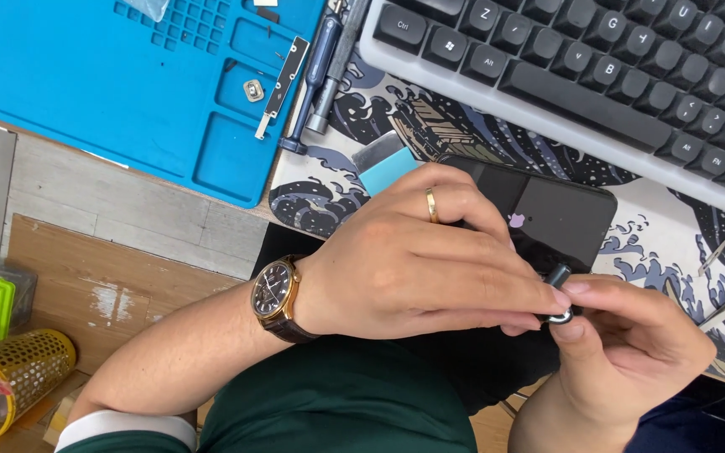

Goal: A person is repairing a smartphone by opening its casing and carefully inspecting and manipulating internal components and small electronic modules.

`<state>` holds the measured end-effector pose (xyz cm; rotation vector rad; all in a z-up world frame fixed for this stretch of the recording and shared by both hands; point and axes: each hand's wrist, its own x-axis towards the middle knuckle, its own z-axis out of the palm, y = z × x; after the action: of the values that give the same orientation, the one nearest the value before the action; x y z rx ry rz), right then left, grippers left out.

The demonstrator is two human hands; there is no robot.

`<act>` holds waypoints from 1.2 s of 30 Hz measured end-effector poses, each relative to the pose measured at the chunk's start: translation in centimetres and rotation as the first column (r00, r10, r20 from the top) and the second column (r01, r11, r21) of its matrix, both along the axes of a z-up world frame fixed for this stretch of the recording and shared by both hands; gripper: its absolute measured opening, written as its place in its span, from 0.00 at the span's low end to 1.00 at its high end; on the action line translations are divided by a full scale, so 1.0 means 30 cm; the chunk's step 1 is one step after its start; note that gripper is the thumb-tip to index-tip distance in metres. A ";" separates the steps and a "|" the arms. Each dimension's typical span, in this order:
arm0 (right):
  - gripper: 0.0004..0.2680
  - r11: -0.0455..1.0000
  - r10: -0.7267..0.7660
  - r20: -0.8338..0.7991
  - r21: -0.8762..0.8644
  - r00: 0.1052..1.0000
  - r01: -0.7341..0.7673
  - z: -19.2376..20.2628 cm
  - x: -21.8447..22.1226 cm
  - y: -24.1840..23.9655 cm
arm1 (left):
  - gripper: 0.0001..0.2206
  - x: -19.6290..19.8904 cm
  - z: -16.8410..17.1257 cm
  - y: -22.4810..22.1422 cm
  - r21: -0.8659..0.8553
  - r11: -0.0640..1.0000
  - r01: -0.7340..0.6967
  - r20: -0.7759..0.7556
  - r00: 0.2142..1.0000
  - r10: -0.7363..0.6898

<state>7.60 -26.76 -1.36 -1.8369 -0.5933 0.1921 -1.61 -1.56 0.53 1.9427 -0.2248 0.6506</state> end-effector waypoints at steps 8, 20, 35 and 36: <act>0.12 0.999 -0.033 0.022 -0.022 0.999 0.034 -0.020 0.005 -0.023 | 0.09 -0.011 -0.027 0.002 0.014 1.000 -0.011 0.025 1.000 0.010; 0.15 0.998 -0.066 0.043 0.002 0.997 0.066 -0.029 0.005 -0.019 | 0.08 -0.014 -0.059 0.002 0.036 0.999 -0.002 0.088 0.996 -0.001; 0.15 0.997 -0.079 0.041 0.001 0.996 0.079 -0.030 0.003 -0.020 | 0.07 -0.013 -0.060 -0.001 0.004 1.000 0.009 0.091 0.996 -0.010; 0.16 0.996 -0.084 0.037 0.026 0.996 0.083 -0.034 0.004 -0.021 | 0.08 -0.012 -0.059 0.002 0.013 1.000 0.016 0.094 0.995 -0.017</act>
<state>7.73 -27.38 -2.37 -1.8418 -0.5418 0.0936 -1.96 -1.52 -1.24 1.9215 -0.3036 0.7318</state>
